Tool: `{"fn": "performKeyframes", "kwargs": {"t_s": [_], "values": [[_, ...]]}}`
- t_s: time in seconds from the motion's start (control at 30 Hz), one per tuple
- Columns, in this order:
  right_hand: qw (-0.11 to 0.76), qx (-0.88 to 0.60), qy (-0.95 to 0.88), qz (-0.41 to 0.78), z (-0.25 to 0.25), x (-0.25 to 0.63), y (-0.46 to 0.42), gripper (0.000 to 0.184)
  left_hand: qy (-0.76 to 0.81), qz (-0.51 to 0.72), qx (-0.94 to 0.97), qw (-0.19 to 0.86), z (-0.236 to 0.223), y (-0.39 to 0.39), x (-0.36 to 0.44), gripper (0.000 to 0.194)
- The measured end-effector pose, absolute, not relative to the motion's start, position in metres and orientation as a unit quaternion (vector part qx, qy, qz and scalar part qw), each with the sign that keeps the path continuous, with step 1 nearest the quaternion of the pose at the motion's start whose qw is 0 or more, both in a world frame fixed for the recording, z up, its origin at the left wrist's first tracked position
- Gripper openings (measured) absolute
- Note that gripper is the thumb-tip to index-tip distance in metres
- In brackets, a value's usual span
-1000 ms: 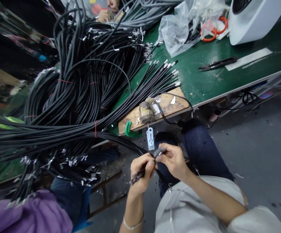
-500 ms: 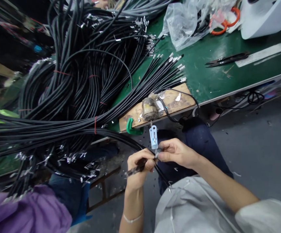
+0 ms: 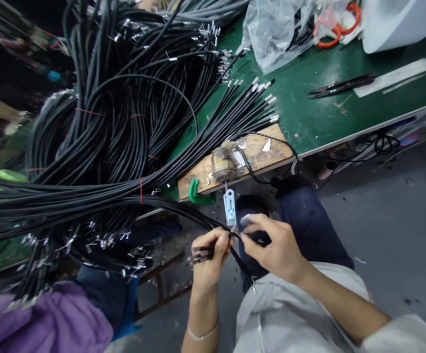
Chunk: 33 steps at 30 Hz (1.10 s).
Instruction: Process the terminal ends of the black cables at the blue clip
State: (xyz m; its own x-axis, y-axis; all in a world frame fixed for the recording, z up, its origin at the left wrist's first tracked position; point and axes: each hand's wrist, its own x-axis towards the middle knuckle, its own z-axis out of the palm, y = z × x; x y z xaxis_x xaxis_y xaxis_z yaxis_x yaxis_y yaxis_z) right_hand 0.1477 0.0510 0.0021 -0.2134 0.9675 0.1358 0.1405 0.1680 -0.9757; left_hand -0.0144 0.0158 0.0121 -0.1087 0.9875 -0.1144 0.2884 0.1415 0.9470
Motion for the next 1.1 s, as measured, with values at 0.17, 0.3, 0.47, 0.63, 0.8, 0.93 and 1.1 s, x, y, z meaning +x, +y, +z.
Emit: {"fn": "performKeyframes", "kwargs": {"t_s": [0.17, 0.3, 0.47, 0.63, 0.8, 0.93, 1.1], "values": [[0.431, -0.384, -0.635, 0.513, 0.002, 0.149, 0.059, 0.009, 0.581, 0.421, 0.512, 0.472, 0.013, 0.021, -0.015, 0.031], [0.395, -0.307, -0.546, 0.672, 0.0, 0.152, 0.074, 0.022, 0.528, 0.463, 0.543, 0.461, 0.013, 0.027, -0.013, 0.02], [0.387, -0.366, -0.433, 0.727, -0.007, 0.152, 0.108, 0.031, 0.5, 0.511, 0.551, 0.431, 0.011, 0.03, -0.009, 0.019], [0.356, -0.309, -0.42, 0.776, 0.004, 0.129, 0.126, 0.046, 0.488, 0.565, 0.504, 0.434, 0.007, 0.03, -0.01, 0.024], [0.396, -0.286, -0.312, 0.815, 0.011, 0.114, 0.119, 0.038, 0.493, 0.587, 0.472, 0.435, 0.003, 0.037, -0.009, 0.024], [0.379, -0.254, -0.25, 0.854, 0.01, 0.112, 0.115, 0.038, 0.512, 0.549, 0.494, 0.439, 0.006, 0.043, -0.005, 0.024], [0.358, -0.222, -0.214, 0.881, -0.009, 0.117, 0.113, 0.048, 0.517, 0.523, 0.515, 0.44, 0.01, 0.041, -0.006, 0.018]]}}
